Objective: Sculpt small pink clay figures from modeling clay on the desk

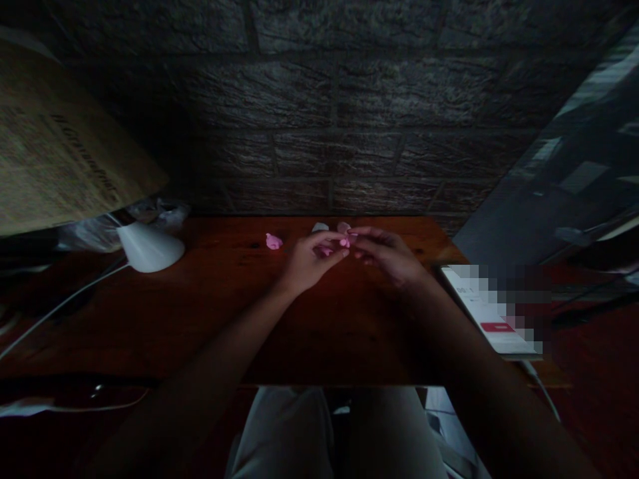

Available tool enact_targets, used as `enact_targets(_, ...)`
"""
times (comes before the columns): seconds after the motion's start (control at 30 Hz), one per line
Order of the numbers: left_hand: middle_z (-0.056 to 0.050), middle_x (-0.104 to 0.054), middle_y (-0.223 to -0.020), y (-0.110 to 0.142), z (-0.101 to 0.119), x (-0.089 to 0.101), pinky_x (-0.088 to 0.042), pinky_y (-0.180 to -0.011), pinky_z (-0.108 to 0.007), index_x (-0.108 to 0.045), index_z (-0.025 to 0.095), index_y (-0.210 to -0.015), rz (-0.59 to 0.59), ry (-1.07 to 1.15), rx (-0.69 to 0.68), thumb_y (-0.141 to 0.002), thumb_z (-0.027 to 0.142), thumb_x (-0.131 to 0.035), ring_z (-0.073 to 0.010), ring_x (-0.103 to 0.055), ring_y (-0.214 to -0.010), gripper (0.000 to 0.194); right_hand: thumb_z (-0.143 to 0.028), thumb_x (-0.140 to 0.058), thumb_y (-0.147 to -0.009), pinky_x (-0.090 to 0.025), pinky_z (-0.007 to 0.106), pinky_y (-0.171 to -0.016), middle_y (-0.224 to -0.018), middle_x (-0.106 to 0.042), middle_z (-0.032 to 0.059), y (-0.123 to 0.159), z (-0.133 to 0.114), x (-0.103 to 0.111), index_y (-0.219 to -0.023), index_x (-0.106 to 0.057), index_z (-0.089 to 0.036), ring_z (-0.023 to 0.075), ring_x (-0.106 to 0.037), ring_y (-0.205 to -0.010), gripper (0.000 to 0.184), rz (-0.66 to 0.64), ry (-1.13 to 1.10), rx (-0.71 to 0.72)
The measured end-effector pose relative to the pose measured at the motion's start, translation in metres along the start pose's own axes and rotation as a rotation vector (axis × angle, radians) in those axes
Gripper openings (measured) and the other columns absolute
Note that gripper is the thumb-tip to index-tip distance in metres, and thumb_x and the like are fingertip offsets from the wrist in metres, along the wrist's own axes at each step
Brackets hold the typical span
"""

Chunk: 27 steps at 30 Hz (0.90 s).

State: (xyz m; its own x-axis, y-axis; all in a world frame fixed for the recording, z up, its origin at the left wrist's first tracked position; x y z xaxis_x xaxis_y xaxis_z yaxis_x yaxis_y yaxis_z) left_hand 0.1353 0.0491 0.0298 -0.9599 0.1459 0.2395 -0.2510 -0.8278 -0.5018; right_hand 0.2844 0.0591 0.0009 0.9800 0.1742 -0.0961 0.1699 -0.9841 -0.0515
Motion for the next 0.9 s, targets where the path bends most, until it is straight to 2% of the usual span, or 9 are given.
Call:
enact_targets(0.23,-0.005,-0.078,-0.094,0.001,0.002,0.001,-0.056,-0.074,-0.026,-0.073,0.019,-0.108,0.003,-0.002,0.013,-0.081,0.022,-0.079,-0.0158,-0.073,-0.083,0.028,-0.037,-0.09,-0.067,-0.047,0.024,-0.059,-0.086,-0.075,0.0027,0.003,-0.003,-0.006,-0.098,-0.078,-0.024,0.0138,-0.065,-0.073,0.036,-0.026,-0.031,-0.021)
enact_targets(0.33,-0.006,-0.079,-0.102,0.0,0.002,-0.002,-0.056,-0.075,-0.026,-0.071,0.019,-0.115,-0.023,0.023,0.023,-0.08,0.022,-0.08,-0.016,-0.074,-0.086,0.036,-0.036,-0.089,-0.066,-0.047,0.023,-0.059,-0.088,-0.076,0.0024,0.003,-0.005,-0.007,-0.099,-0.078,-0.025,0.0132,-0.066,-0.073,0.036,-0.03,-0.045,-0.002)
enact_targets(0.43,-0.008,-0.078,-0.112,-0.001,-0.003,-0.002,-0.057,-0.078,-0.027,-0.072,0.019,-0.113,-0.007,0.05,0.049,-0.081,0.025,-0.079,-0.0164,-0.074,-0.09,0.033,-0.035,-0.088,-0.067,-0.047,0.022,-0.059,-0.089,-0.077,0.0021,0.003,-0.004,-0.007,-0.099,-0.078,-0.024,0.0124,-0.066,-0.071,0.036,-0.043,-0.049,0.001)
enact_targets(0.6,-0.011,-0.077,-0.113,0.0,-0.026,-0.004,-0.06,-0.073,-0.027,-0.074,0.018,-0.111,-0.014,0.21,0.241,-0.084,0.033,-0.077,-0.0199,-0.076,-0.096,0.03,-0.033,-0.089,-0.065,-0.049,0.023,-0.059,-0.092,-0.077,0.002,0.001,-0.004,-0.007,-0.099,-0.079,-0.026,0.0129,-0.066,-0.072,0.036,-0.045,-0.052,0.017)
enact_targets(0.73,-0.011,-0.078,-0.108,0.005,-0.043,-0.004,-0.061,-0.072,-0.026,-0.074,0.018,-0.11,0.008,0.372,0.422,-0.089,0.033,-0.074,-0.0179,-0.077,-0.089,0.026,-0.033,-0.088,-0.066,-0.05,0.024,-0.06,-0.097,-0.078,0.0029,0.002,-0.004,-0.008,-0.098,-0.079,-0.026,0.0136,-0.066,-0.074,0.033,-0.05,-0.054,0.013)
enact_targets(0.8,-0.011,-0.079,-0.109,0.007,-0.047,-0.003,-0.061,-0.073,-0.026,-0.074,0.018,-0.108,0.018,0.433,0.483,-0.09,0.032,-0.073,-0.0176,-0.078,-0.088,0.023,-0.033,-0.088,-0.068,-0.049,0.025,-0.06,-0.1,-0.078,0.0032,0.002,-0.004,-0.009,-0.099,-0.079,-0.026,0.0133,-0.066,-0.073,0.033,-0.06,-0.054,0.017)
enact_targets(0.9,-0.011,-0.079,-0.106,0.007,-0.045,-0.009,-0.062,-0.077,-0.03,-0.075,0.018,-0.104,-0.032,0.489,0.511,-0.091,0.032,-0.074,-0.0194,-0.078,-0.091,0.019,-0.033,-0.088,-0.068,-0.05,0.025,-0.06,-0.101,-0.078,0.003,0.002,-0.006,-0.01,-0.099,-0.079,-0.027,0.0137,-0.065,-0.074,0.033,-0.062,-0.048,0.034)
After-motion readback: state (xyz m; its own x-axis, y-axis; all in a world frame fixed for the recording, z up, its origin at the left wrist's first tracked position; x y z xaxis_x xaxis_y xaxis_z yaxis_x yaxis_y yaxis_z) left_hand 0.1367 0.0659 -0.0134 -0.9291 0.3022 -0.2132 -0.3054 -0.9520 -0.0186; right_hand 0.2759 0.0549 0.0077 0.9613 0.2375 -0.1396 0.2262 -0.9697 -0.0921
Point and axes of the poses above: each hand's wrist, its own y-axis away from the middle knuckle, its own x-axis out of the back of the hand, z = x × y, the point moved 10 cm from there along -y, towards the middle knuckle
